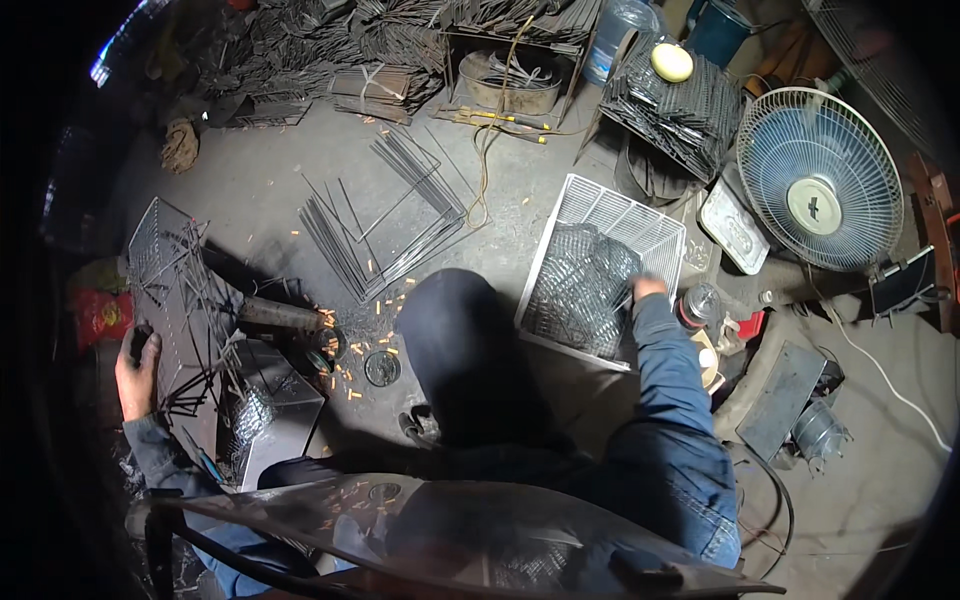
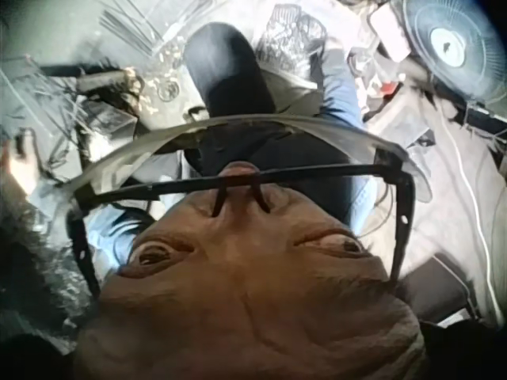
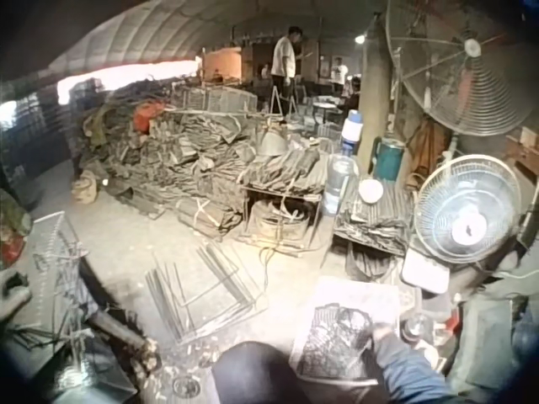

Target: Welding various metal wire mesh frames using a welding torch.

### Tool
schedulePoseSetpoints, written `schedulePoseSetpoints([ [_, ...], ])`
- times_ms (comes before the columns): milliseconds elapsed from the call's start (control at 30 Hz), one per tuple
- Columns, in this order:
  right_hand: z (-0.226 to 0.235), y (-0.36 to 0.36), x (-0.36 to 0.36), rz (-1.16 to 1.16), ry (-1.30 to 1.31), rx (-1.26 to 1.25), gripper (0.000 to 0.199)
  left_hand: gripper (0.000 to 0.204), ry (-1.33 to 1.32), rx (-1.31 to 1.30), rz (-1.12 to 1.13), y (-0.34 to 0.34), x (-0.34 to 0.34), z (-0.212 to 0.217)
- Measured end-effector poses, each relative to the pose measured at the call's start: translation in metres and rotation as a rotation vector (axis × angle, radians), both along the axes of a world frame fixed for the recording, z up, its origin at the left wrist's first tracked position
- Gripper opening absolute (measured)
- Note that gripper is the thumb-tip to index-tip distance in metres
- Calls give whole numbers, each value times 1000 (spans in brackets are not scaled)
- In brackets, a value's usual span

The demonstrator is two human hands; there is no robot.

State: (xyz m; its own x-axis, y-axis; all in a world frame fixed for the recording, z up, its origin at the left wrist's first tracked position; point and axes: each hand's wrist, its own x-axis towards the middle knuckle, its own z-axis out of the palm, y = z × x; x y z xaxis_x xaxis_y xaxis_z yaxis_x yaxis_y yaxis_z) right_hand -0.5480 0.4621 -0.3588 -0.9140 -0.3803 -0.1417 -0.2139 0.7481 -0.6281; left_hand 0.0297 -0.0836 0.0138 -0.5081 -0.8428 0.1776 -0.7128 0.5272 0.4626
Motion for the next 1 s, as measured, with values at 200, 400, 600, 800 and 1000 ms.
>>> schedulePoseSetpoints([
  [200,225,-153,81,225,-122,-904,28,35,-163,-240,-49,-8,8,10],
  [400,300,-286,190,648,-571,-1127,24,44,185,-639,-310,130,-55,16],
  [600,336,-333,311,843,-683,-1070,29,100,104,-583,-217,187,-44,-14],
  [800,337,-315,375,1352,171,-1085,45,54,620,-352,-233,195,-33,-34],
  [1000,310,-361,354,962,-319,-979,26,35,765,15,-173,159,10,-43],
])
